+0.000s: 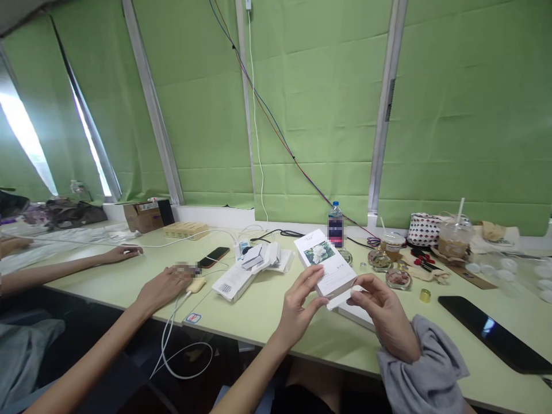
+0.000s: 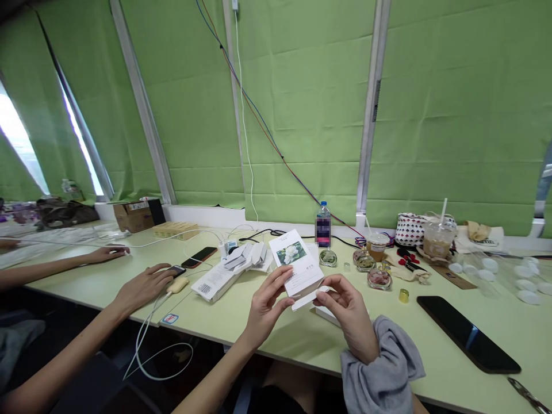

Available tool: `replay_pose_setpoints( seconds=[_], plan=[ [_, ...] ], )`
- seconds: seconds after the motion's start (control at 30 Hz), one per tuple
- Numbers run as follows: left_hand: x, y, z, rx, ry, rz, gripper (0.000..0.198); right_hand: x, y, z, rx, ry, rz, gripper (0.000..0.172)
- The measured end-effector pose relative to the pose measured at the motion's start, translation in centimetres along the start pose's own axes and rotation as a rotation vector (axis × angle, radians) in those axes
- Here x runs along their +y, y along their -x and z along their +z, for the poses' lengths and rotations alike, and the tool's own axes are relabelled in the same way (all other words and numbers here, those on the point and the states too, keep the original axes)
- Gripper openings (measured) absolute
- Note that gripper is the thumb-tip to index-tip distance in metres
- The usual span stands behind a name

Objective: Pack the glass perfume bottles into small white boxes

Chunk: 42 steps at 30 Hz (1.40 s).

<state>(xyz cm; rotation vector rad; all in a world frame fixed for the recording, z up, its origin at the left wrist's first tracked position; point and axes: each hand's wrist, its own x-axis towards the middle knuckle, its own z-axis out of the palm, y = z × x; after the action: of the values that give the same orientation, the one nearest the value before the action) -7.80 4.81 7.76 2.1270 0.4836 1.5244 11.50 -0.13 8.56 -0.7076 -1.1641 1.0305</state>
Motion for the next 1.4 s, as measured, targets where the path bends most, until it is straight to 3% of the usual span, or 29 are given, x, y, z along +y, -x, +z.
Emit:
replay_pose_setpoints(
  seconds=[0.2, 0.37, 1.03, 1.4],
  plan=[
    [0.3, -0.1, 0.0, -0.006, 0.055, -0.037, 0.041, -0.3, 0.1, 0.1, -0.055, 0.035, 0.003, 0.019],
    [0.4, -0.1, 0.1, -0.008, 0.083, -0.069, 0.035, -0.1, 0.1, 0.5, -0.017, 0.067, -0.021, 0.023],
    [0.1, -0.1, 0.0, -0.042, 0.091, -0.062, 0.036, 0.1, 0.3, 0.8, 0.050, 0.191, -0.035, 0.034],
    [0.3, -0.1, -0.1, -0.060, 0.087, -0.047, 0.038, -0.8, 0.6, 0.7, 0.003, 0.237, 0.002, 0.031]
  ],
)
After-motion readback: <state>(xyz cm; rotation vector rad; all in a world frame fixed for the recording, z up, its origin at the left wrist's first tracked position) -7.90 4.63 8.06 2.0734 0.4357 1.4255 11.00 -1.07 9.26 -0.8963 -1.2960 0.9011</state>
